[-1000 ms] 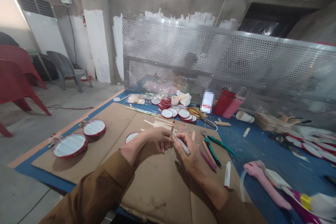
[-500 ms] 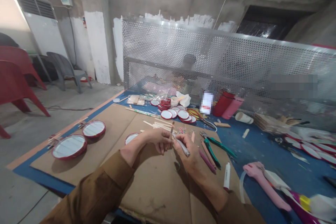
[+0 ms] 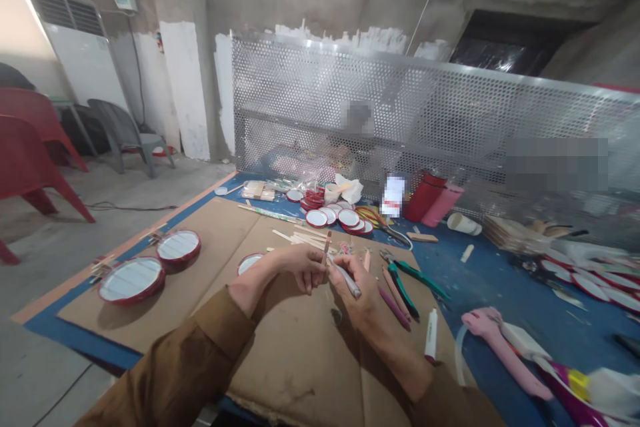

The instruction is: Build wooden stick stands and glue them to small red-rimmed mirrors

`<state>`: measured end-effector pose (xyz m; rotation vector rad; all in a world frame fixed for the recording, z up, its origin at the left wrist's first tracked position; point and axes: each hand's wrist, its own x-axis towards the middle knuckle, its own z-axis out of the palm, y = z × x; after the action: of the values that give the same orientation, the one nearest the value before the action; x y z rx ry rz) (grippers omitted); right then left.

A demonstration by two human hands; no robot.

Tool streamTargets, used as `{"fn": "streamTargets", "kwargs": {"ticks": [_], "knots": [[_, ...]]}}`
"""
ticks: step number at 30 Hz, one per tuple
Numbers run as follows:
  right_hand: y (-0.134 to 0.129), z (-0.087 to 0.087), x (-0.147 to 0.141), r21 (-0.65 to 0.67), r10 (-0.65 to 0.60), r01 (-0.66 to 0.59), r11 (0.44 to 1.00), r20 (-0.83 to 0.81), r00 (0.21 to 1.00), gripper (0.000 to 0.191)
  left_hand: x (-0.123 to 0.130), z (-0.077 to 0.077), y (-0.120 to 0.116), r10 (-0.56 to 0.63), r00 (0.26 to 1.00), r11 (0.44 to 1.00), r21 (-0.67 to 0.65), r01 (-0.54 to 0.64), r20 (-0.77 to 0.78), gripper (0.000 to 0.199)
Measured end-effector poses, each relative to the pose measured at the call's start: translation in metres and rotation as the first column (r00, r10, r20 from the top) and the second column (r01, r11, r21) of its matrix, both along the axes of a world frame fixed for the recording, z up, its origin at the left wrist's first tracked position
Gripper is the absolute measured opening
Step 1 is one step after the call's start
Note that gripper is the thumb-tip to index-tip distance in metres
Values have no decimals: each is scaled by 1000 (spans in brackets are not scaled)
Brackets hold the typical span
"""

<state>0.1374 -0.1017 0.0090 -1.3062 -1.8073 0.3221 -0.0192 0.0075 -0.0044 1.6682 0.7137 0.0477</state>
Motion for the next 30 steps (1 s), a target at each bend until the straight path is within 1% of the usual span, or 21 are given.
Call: {"fn": "streamTargets", "kwargs": {"ticks": [3,7,12,16,22,26,30], "knots": [[0,0,1,-31,15,-15,999,-4,1000,19,0,2,-1,6,1000,1000,6,-6,2,43],[0,-1,2,-54,33,-35,998,-23,999,19,0,3,-4,26,1000,1000,4,-26,-5,36],[-2,1,1,-15,12,-12,1000,-7,1000,17,2,-5,0,44,999,999,-16,-45,-19,33],[-3,3,0,-33,24,-24,999,-22,999,17,1,-12,4,40,999,999,-22,-40,5,34],[-2,3,-1,-13,-5,5,1000,-18,1000,16,1,-12,4,39,999,999,-26,-39,9,35],[0,0,-1,31,-21,22,999,-12,1000,17,1,-14,5,32,999,998,-48,-31,16,39],[-2,4,-1,25,-32,32,999,-4,999,19,1,-18,7,32,999,998,-49,-31,20,41]]}}
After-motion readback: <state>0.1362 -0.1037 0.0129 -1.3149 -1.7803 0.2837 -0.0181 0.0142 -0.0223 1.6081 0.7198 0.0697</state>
